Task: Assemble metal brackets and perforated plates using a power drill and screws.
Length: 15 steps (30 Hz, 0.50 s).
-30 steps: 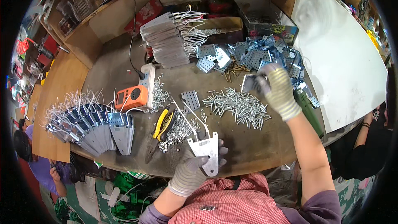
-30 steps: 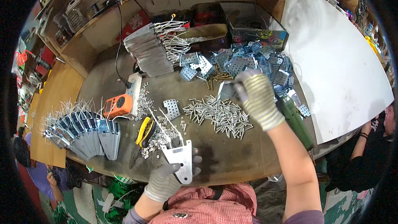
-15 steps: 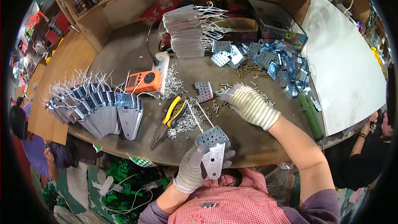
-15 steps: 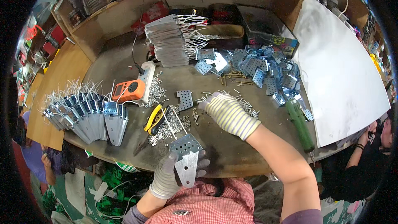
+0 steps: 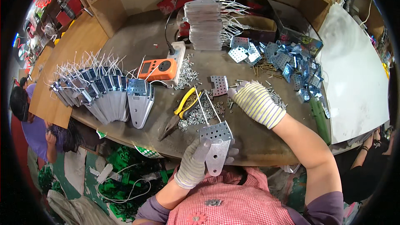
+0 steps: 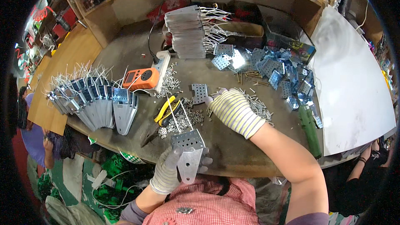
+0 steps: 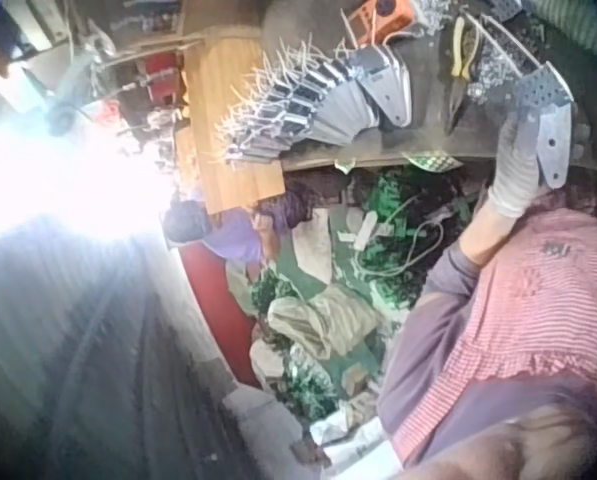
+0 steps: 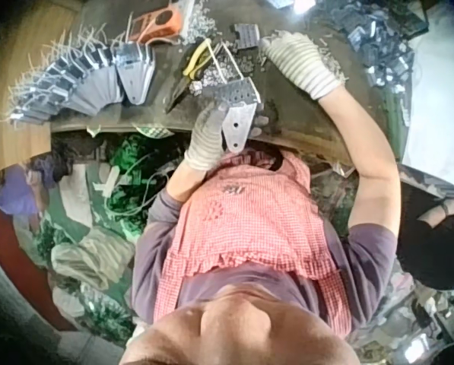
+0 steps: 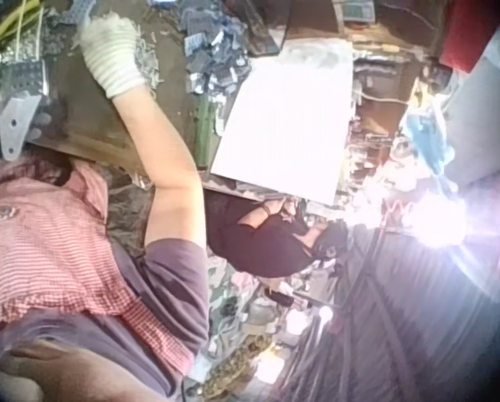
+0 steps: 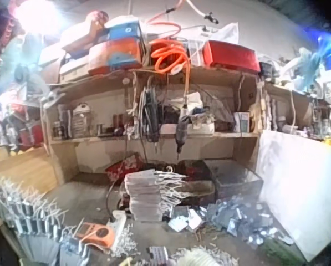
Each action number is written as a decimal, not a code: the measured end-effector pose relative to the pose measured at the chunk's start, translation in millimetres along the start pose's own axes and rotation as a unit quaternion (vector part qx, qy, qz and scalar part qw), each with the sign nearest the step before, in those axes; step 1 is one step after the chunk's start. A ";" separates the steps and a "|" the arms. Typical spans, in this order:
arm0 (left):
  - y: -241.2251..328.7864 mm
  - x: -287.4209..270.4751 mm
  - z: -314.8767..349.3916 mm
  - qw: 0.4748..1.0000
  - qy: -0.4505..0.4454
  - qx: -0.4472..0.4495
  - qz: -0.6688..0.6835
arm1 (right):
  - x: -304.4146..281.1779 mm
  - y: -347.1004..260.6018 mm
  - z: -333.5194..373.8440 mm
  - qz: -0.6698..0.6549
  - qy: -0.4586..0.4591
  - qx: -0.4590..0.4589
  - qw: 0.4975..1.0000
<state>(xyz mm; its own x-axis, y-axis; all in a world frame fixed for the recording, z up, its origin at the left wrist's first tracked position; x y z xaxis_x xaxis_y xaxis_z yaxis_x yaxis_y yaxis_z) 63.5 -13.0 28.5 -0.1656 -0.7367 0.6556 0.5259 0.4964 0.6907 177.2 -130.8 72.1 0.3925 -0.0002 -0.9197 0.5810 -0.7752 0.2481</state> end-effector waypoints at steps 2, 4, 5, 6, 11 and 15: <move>3.2 -1.8 -1.3 0.999 0.021 0.017 -0.025 | 3.6 2.4 -1.4 -0.016 -0.013 -0.005 1.000; 4.1 -1.4 -3.5 0.999 0.028 0.013 -0.027 | 4.6 8.2 -9.2 -0.037 -0.022 -0.011 0.999; 4.7 -0.9 -5.2 0.999 0.035 0.014 -0.028 | 7.7 11.5 -7.8 -0.036 -0.023 -0.006 0.999; 4.4 0.7 -5.3 0.999 0.052 0.010 0.003 | 13.4 15.9 -5.7 -0.043 -0.022 0.008 0.999; 6.9 -2.2 -8.6 0.999 0.047 0.011 -0.012 | 7.5 19.6 -1.6 -0.066 -0.025 0.040 0.997; 43.1 -42.5 5.6 0.749 0.141 0.278 -0.585 | 8.8 11.8 -7.1 -0.025 -0.053 0.017 0.998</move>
<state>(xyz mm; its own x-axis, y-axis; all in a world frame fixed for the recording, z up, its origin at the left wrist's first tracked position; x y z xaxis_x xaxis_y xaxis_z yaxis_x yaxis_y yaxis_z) 88.6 42.3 32.1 -0.0179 -0.8456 -0.5336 -0.2828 -0.5076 0.8139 192.6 -135.5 69.1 0.2850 -0.0252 -0.9582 0.5732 -0.7967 0.1914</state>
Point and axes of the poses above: each hand's wrist, its own z-axis away from the middle knuckle, its own x-axis out of the palm, y = z × x, the point moved 9 cm from there along -z, towards the middle knuckle, and after that the axes turned 2 degrees about y, right-handed, at the moved point
